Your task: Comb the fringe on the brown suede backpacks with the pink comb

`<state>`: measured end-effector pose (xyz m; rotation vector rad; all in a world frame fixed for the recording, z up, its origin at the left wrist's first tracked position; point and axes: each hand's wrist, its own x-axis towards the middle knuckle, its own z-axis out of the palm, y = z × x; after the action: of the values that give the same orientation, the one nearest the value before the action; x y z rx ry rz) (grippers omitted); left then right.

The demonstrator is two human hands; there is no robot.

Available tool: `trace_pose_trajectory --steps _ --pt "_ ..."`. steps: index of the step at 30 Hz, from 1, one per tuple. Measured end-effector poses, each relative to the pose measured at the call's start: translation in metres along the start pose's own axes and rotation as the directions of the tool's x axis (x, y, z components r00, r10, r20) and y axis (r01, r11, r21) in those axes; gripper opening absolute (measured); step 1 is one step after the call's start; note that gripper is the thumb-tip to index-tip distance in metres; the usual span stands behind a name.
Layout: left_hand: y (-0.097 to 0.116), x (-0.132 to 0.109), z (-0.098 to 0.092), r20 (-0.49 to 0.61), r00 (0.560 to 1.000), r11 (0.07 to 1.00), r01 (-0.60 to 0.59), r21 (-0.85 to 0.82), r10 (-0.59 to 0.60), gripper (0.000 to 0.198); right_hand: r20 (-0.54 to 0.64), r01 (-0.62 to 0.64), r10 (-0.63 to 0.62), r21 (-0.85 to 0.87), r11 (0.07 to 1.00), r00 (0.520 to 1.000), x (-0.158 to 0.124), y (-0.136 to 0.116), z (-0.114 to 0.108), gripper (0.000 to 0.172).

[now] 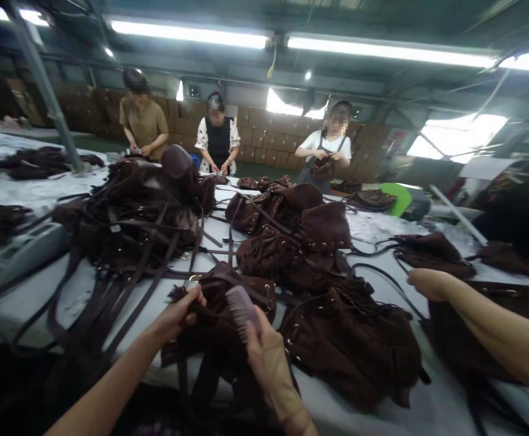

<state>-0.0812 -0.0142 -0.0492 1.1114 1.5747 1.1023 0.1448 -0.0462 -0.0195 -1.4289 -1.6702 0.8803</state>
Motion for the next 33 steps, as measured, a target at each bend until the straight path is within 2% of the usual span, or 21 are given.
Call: trace_pose_trajectory --steps 1,3,4,5,6,7,8,9,10,11,12,13,14,16,19,21,23,25,30,33 --pt "-0.006 0.005 -0.013 -0.054 0.998 0.998 -0.027 -0.048 0.024 0.057 0.014 -0.043 0.043 -0.017 0.999 0.999 0.004 0.011 -0.004 0.051" --pt "-0.02 0.007 -0.04 -0.272 0.961 0.991 -0.08 -0.108 0.048 0.048 0.045 -0.125 0.125 -0.011 0.992 0.991 0.007 0.031 -0.006 0.058" --pt "-0.026 0.004 -0.051 -0.416 0.908 0.992 -0.093 -0.09 0.048 0.044 0.045 -0.158 0.157 0.009 0.987 0.987 0.005 0.039 -0.005 0.06" --pt "-0.031 -0.002 -0.06 -0.554 0.831 0.995 -0.091 -0.038 0.055 0.042 0.039 -0.181 0.18 0.038 0.983 0.983 0.004 0.046 -0.003 0.062" --pt "-0.035 -0.011 -0.064 -0.645 0.76 0.996 -0.085 0.017 0.076 0.041 0.029 -0.196 0.195 0.07 0.978 0.98 0.002 0.051 0.0 0.063" --pt "-0.038 -0.022 -0.064 -0.672 0.734 0.995 -0.087 0.056 0.102 0.04 0.023 -0.203 0.202 0.1 0.974 0.979 0.001 0.054 0.003 0.064" --pt "-0.04 -0.034 -0.058 -0.632 0.765 0.993 -0.098 0.073 0.122 0.04 0.019 -0.205 0.204 0.122 0.971 0.979 0.001 0.057 0.006 0.064" --pt "-0.042 -0.046 -0.049 -0.53 0.838 0.991 -0.114 0.064 0.13 0.041 0.02 -0.206 0.205 0.138 0.969 0.979 0.002 0.057 0.008 0.064" --pt "-0.042 -0.056 -0.035 -0.359 0.926 0.993 -0.118 0.022 0.118 0.043 0.024 -0.207 0.205 0.151 0.967 0.978 0.003 0.058 0.01 0.064" --pt "-0.043 -0.064 -0.019 -0.177 0.98 0.995 -0.097 -0.029 0.09 0.045 0.029 -0.209 0.207 0.163 0.964 0.978 0.004 0.057 0.01 0.063" --pt "-0.043 -0.07 -0.002 -0.041 0.998 0.997 -0.058 -0.051 0.056 0.048 0.034 -0.212 0.21 0.174 0.962 0.977 0.005 0.057 0.01 0.063" --pt "-0.043 -0.073 0.014 0.039 0.999 0.999 -0.021 -0.047 0.023 0.05 0.038 -0.215 0.211 0.184 0.959 0.977 0.005 0.057 0.01 0.063" --pt "-0.042 -0.074 0.029 0.062 0.998 1.0 0.004 -0.029 -0.003 0.052 0.042 -0.216 0.211 0.193 0.957 0.976 0.005 0.056 0.009 0.063" --pt "-0.039 -0.072 0.052 0.032 0.999 0.999 0.035 0.026 -0.036 0.052 0.048 -0.214 0.208 0.213 0.953 0.977 0.003 0.057 0.007 0.063" --pt "-0.035 -0.07 0.072 0.034 0.997 0.995 0.072 0.064 -0.074 0.055 0.048 -0.205 0.199 0.254 0.945 0.979 -0.001 0.06 0.007 0.061" --pt "-0.034 -0.072 0.079 0.082 0.996 0.998 0.02 0.058 -0.025 0.057 0.035 -0.193 0.191 0.276 0.942 0.981 -0.002 0.063 0.008 0.06" --pt "-0.035 -0.073 0.083 0.138 0.988 0.997 -0.079 0.027 0.075 0.057 0.016 -0.185 0.188 0.283 0.941 0.982 -0.002 0.065 0.01 0.06" --pt "-0.036 -0.074 0.085 0.192 0.975 0.992 -0.118 0.035 0.109 0.052 0.004 -0.185 0.192 0.286 0.94 0.981 -0.003 0.067 0.012 0.059" --pt "-0.033 -0.076 0.084 0.29 0.957 0.96 -0.082 0.269 0.001 0.029 0.014 -0.183 0.188 0.306 0.934 0.982 -0.002 0.069 0.013 0.061" --pt "-0.029 -0.082 0.084 0.295 0.954 0.915 -0.08 0.396 -0.044 0.021 0.012 -0.183 0.189 0.327 0.927 0.982 0.0 0.07 0.014 0.065"
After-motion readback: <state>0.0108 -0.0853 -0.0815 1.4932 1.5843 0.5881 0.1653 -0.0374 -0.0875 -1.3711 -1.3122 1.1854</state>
